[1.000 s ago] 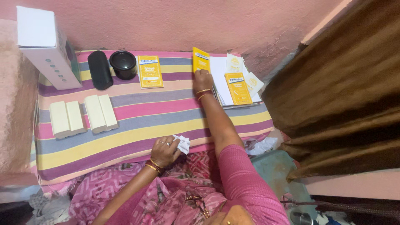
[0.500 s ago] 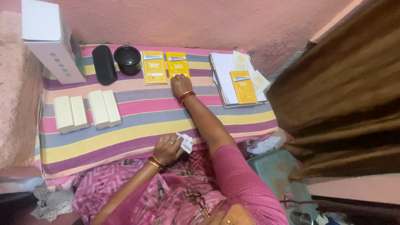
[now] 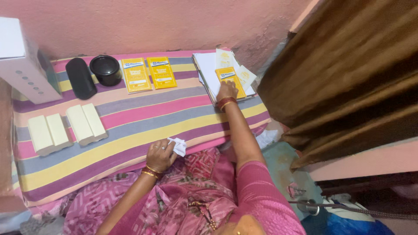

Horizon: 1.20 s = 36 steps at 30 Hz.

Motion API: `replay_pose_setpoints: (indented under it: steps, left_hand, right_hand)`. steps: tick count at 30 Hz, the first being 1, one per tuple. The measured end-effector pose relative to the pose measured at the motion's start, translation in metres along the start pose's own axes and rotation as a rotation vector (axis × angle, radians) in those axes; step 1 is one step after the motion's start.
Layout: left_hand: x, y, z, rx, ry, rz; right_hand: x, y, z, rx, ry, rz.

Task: The person sits on the floor and organizes various items on a striped mat. They move a white box, a black case, and a black container, then arrange several small yellow packets and two white rectangular blocks. The person also handles a notebook and a colorful box, placing them in a neat arrangement.

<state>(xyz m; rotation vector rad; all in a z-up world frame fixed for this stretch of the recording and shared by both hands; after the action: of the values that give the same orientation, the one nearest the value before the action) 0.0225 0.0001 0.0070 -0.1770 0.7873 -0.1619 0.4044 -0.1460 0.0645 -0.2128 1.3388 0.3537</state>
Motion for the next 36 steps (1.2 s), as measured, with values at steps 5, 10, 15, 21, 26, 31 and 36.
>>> replay_pose_setpoints:
  steps: [5, 10, 15, 21, 26, 31, 36]
  left_hand:
    - [-0.006, -0.004, 0.002, -0.049, 0.027, -0.040]
    - [-0.007, -0.003, 0.006, -0.051, 0.022, -0.054]
    - [-0.005, -0.002, 0.004, -0.046, 0.041, -0.041]
    - [0.000, 0.001, 0.000, -0.026, 0.039, -0.002]
    - [0.007, 0.003, -0.005, -0.004, 0.048, 0.003]
    - [0.011, 0.006, -0.007, 0.028, 0.006, 0.030]
    - [0.012, 0.005, -0.010, 0.020, 0.012, 0.016]
  right_hand:
    - [0.011, -0.057, -0.018, -0.112, -0.013, -0.110]
    - [0.013, -0.046, -0.022, -0.234, -0.208, -0.035]
    - [-0.017, 0.020, -0.027, -0.345, -0.420, 0.232]
    - [-0.021, 0.136, -0.028, -0.654, -0.720, 0.360]
    - [0.017, 0.201, -0.010, -0.714, -0.611, 0.349]
    - [0.055, 0.224, 0.000, -0.791, -0.505, 0.291]
    - [0.071, 0.224, -0.009, -0.885, -0.299, 0.291]
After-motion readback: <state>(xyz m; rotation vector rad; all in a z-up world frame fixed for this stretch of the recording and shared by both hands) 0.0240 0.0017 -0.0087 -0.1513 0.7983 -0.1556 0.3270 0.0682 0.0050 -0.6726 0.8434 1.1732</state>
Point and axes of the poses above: each hand's wrist, its own z-axis towards the middle knuckle, its own x-axis out of the palm, y = z × x, the point moved 3 cm from there along z, towards the middle knuckle, and after that the axes turned 1 degree about z, right-handed, at the moved point
